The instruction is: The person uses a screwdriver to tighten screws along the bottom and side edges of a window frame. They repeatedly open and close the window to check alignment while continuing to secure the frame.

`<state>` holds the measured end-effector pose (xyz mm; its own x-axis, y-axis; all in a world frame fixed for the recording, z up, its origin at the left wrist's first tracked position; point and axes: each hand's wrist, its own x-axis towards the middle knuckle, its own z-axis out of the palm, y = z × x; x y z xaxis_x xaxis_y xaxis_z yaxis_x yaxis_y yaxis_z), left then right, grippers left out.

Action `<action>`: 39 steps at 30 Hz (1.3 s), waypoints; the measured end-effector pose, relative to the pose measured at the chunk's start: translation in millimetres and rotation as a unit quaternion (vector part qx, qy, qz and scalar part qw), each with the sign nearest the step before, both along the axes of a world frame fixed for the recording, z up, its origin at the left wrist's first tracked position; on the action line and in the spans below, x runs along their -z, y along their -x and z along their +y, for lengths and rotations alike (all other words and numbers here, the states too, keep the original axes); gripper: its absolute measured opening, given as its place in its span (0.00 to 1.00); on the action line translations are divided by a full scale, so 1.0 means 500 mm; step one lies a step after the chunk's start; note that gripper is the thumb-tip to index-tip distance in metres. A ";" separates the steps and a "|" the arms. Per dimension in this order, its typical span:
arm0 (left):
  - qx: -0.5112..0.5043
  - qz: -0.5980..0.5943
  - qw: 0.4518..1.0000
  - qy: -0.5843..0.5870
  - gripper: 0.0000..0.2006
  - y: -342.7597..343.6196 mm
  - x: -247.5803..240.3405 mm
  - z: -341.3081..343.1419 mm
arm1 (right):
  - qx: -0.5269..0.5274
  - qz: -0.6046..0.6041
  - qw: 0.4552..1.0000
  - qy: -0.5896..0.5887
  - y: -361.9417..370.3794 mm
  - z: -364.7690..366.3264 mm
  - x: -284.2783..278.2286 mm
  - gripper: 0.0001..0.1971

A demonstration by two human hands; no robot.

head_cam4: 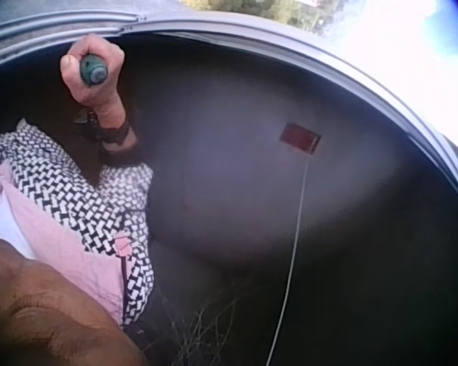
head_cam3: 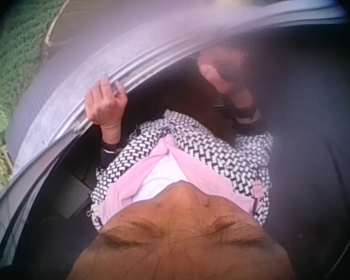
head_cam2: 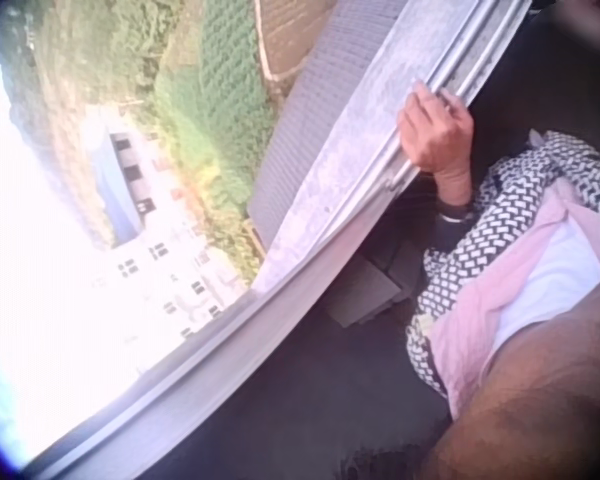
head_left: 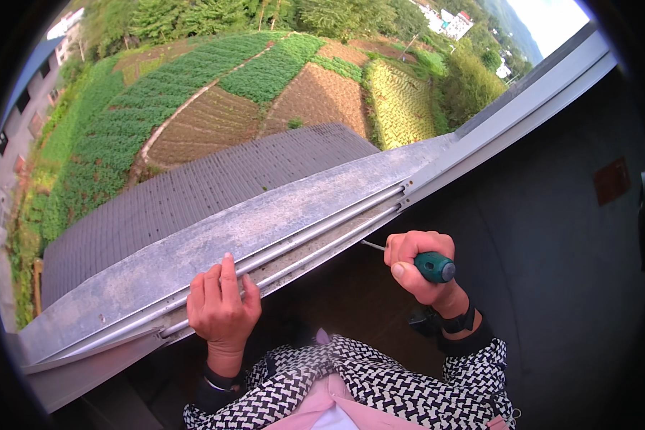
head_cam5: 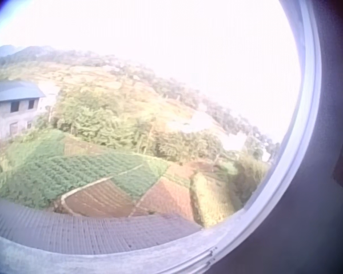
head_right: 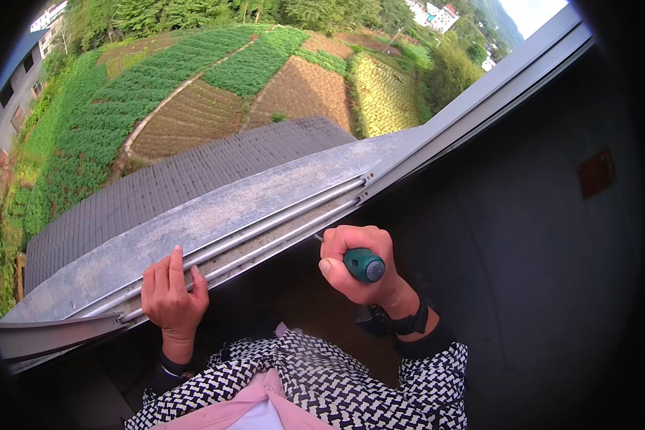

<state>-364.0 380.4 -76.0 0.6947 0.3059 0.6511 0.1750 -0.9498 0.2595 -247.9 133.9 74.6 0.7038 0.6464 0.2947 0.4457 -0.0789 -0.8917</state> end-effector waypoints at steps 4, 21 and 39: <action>0.004 0.001 1.000 0.007 0.20 -0.001 0.001 0.001 | -0.052 0.220 0.968 -0.110 0.019 0.048 0.054 0.12; -0.010 0.007 1.000 -0.014 0.21 -0.001 -0.001 0.000 | -0.112 0.171 0.959 -0.198 0.020 0.035 0.047 0.10; -0.023 0.020 0.999 -0.011 0.20 -0.002 -0.006 -0.002 | -0.039 0.310 0.896 -0.315 -0.130 -0.067 0.096 0.11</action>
